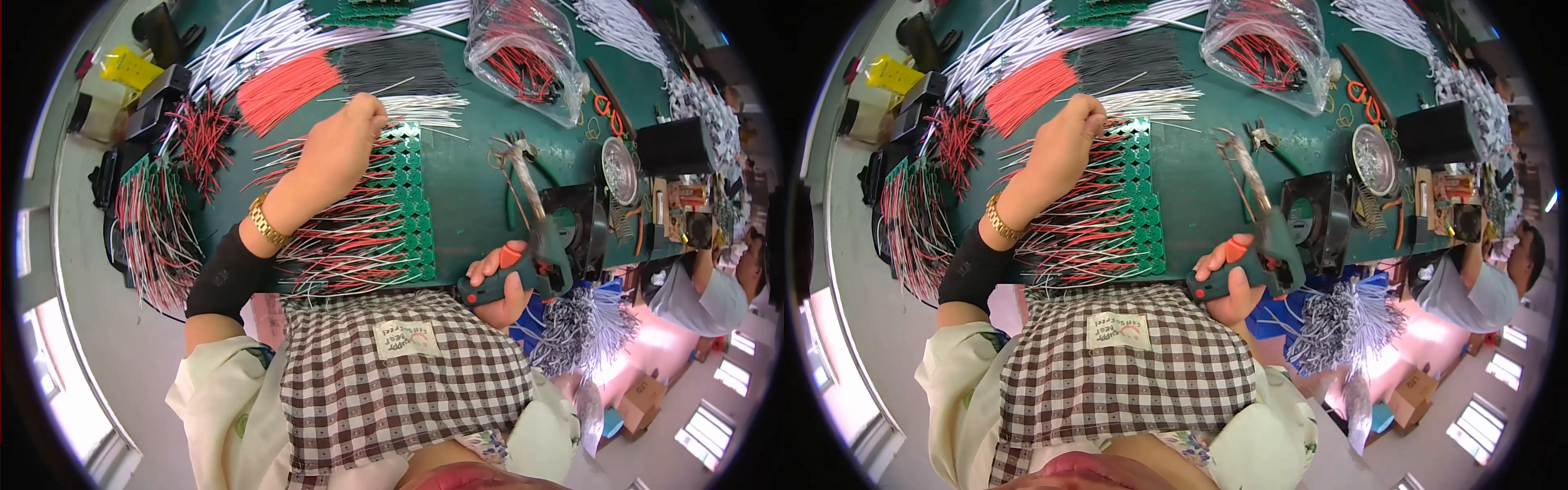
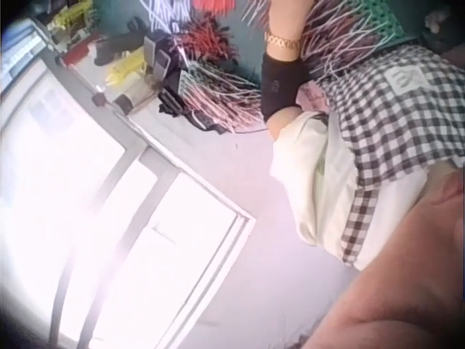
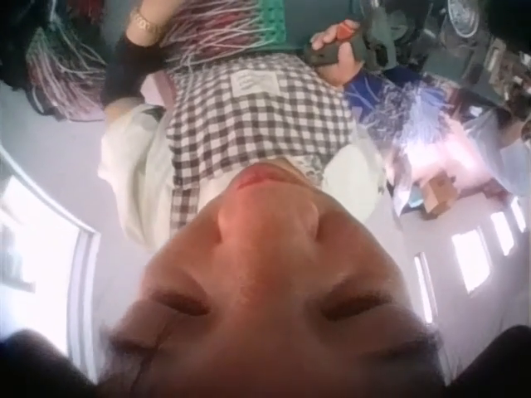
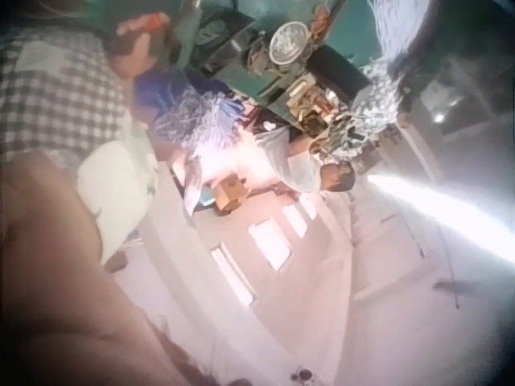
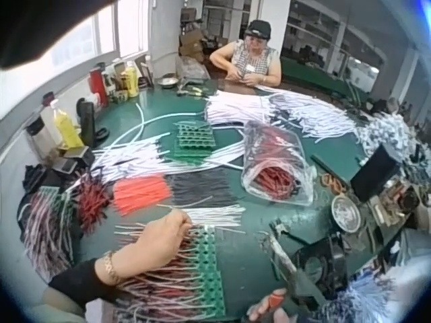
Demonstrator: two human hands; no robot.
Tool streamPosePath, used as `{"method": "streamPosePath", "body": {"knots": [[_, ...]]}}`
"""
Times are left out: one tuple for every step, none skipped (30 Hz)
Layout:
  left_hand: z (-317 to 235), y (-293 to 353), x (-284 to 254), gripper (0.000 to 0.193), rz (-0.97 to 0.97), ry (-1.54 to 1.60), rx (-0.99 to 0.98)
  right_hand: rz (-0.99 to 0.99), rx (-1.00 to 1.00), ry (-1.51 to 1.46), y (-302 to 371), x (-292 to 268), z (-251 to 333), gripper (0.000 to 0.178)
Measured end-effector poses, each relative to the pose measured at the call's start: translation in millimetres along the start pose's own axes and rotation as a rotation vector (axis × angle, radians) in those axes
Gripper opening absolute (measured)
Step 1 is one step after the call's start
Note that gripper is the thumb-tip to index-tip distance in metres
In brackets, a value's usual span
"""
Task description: The person solders wires to LED circuit boards on an assembly line using a soldering iron.
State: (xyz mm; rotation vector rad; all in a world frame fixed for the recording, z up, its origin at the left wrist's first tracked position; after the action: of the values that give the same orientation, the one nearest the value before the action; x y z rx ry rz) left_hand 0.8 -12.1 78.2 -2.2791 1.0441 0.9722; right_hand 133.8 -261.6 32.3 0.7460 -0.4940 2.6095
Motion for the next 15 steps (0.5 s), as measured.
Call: {"method": "streamPosePath", "body": {"knots": [[2.0, -2.3, 6.8, 0.010, 0.093, 0.049, -0.015, 0.020, 0.052, -0.015, -3.0, 0.2, -0.1, 0.048], [5.5, -3.3, 13.4, 0.010, 0.186, 0.099, -0.031, 0.006, 0.063, -0.017, -3.8, 2.2, 2.1, 0.048], [8.6, -7.1, 21.1, 0.012, 0.148, 0.066, 0.092, 0.035, 0.121, 0.006, -7.5, 4.4, 4.3, 0.049], [13.9, -8.0, 25.1, 0.012, 0.157, 0.075, 0.089, 0.065, 0.180, 0.028, -9.9, 4.6, 4.4, 0.050], [16.1, -7.4, 27.3, 0.013, 0.158, 0.041, 0.129, 0.114, 0.184, 0.032, -10.6, 2.0, 3.4, 0.051], [15.3, -7.5, 29.9, 0.014, 0.158, 0.008, 0.170, 0.105, 0.192, 0.035, -10.5, -0.2, 2.5, 0.051], [12.5, -7.6, 31.0, 0.013, 0.089, 0.013, 0.167, 0.103, 0.214, 0.087, -9.3, -1.4, 1.7, 0.052], [10.2, -7.6, 30.8, 0.013, 0.094, 0.023, 0.163, 0.102, 0.237, 0.140, -8.1, -2.8, 1.6, 0.052], [9.5, -7.1, 28.3, 0.011, 0.092, 0.062, 0.111, 0.119, 0.281, 0.154, -7.4, -3.7, 2.3, 0.051], [10.2, -6.7, 26.9, 0.009, 0.090, 0.100, 0.058, 0.115, 0.292, 0.155, -8.0, -3.8, 2.5, 0.051], [11.3, -6.3, 27.0, 0.009, 0.067, 0.110, 0.063, 0.129, 0.305, 0.186, -9.2, -3.4, 3.0, 0.051], [12.0, -4.9, 27.6, 0.009, 0.071, 0.116, 0.054, 0.146, 0.321, 0.215, -9.8, -2.0, 3.6, 0.051], [12.2, -3.7, 28.2, 0.008, 0.066, 0.130, 0.062, 0.144, 0.332, 0.214, -11.1, -0.5, 5.5, 0.051], [12.8, -2.9, 28.8, 0.008, 0.061, 0.143, 0.070, 0.167, 0.367, 0.230, -12.7, 1.1, 8.0, 0.050], [14.7, -2.4, 28.5, 0.008, 0.065, 0.148, 0.061, 0.190, 0.401, 0.246, -13.4, 3.3, 10.6, 0.049]]}}
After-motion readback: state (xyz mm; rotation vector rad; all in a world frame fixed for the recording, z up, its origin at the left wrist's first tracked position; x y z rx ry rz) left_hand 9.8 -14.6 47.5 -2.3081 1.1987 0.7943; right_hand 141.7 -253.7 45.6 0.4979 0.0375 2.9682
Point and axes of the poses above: each hand's wrist, its own y-axis away from the middle knuckle, its own x-axis out of the palm, z = x × y, the point moved 2 cm from there along -y, towards the middle knuckle, and after that the axes turned 14 degrees about z, right-handed, at the moved point
